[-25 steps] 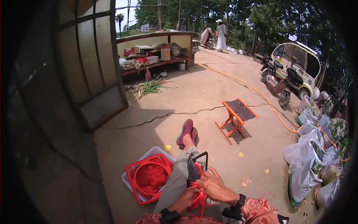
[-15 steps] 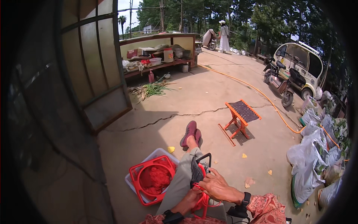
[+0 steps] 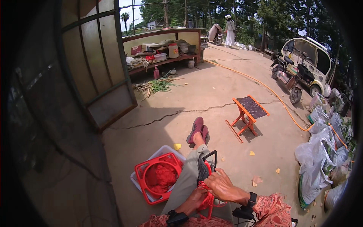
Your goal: Winding red string or cord around a black metal frame.
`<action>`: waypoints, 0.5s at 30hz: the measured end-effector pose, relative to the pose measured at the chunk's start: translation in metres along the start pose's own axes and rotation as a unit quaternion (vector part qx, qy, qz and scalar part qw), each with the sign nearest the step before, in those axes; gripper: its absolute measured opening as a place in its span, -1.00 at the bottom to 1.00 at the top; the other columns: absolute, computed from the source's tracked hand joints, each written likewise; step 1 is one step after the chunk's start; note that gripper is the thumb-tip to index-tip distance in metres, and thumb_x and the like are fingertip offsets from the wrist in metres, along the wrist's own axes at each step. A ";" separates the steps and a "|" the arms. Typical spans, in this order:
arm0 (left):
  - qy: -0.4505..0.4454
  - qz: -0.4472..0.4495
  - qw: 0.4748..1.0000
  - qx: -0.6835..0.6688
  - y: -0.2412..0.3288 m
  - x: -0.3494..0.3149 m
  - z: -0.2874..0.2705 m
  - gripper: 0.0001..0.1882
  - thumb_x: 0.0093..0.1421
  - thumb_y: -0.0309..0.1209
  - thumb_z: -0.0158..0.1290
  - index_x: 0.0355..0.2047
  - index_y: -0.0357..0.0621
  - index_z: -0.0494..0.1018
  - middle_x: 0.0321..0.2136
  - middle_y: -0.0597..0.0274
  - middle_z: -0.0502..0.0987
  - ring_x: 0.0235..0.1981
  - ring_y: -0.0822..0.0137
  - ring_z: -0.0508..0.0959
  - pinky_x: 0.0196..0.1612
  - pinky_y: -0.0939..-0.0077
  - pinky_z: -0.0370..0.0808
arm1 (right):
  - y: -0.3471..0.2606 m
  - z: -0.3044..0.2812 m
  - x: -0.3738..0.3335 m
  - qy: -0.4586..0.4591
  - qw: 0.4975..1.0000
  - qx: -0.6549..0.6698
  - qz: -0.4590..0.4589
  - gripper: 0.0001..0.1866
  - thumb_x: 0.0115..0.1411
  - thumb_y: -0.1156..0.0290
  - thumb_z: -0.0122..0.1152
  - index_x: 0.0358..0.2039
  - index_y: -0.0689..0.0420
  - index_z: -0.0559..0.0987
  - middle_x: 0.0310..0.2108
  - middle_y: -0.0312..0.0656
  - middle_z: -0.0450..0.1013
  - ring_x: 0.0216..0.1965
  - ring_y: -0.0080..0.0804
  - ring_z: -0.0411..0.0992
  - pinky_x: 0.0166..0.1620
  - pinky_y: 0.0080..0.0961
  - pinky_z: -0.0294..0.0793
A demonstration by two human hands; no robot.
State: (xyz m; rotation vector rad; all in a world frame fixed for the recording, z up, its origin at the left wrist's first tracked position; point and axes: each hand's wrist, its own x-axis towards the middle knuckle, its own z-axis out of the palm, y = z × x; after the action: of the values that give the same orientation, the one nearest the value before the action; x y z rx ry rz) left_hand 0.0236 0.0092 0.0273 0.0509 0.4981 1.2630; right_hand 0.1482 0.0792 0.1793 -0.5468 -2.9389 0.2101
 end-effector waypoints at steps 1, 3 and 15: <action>-0.009 -0.002 1.000 -0.002 0.001 -0.001 0.001 -0.69 0.06 -0.57 0.13 -0.15 -0.18 0.40 -0.22 0.21 0.53 -0.16 0.31 0.53 0.00 0.37 0.44 | 0.000 0.001 0.000 0.002 1.000 -0.002 0.000 -0.72 -0.09 0.40 0.27 -0.32 0.12 0.46 -0.43 -0.18 0.41 -0.21 -0.22 0.36 0.10 -0.15 0.12; -0.017 -0.003 1.000 -0.004 0.003 0.000 0.000 -0.68 0.06 -0.56 0.14 -0.15 -0.19 0.40 -0.21 0.21 0.53 -0.15 0.31 0.53 0.01 0.37 0.43 | -0.003 -0.001 0.001 0.004 1.000 -0.004 -0.002 -0.72 -0.09 0.40 0.26 -0.32 0.12 0.45 -0.42 -0.17 0.41 -0.21 -0.22 0.37 0.09 -0.16 0.12; -0.029 0.165 0.931 0.325 0.020 -0.078 0.075 -0.62 0.13 -0.42 0.11 -0.04 -0.21 0.36 -0.15 0.18 0.51 -0.14 0.33 0.53 -0.05 0.37 0.50 | -0.011 -0.037 0.004 0.023 0.708 0.660 0.250 -0.75 0.14 0.28 0.30 -0.31 0.17 0.49 -0.48 -0.44 0.40 -0.46 -0.71 0.32 -0.39 -0.71 0.32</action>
State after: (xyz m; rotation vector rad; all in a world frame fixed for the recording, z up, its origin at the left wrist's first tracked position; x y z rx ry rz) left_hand 0.0183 -0.0389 0.1258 0.7560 0.8671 1.3668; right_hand 0.1474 0.0746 0.2182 -0.9259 -1.6982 2.0077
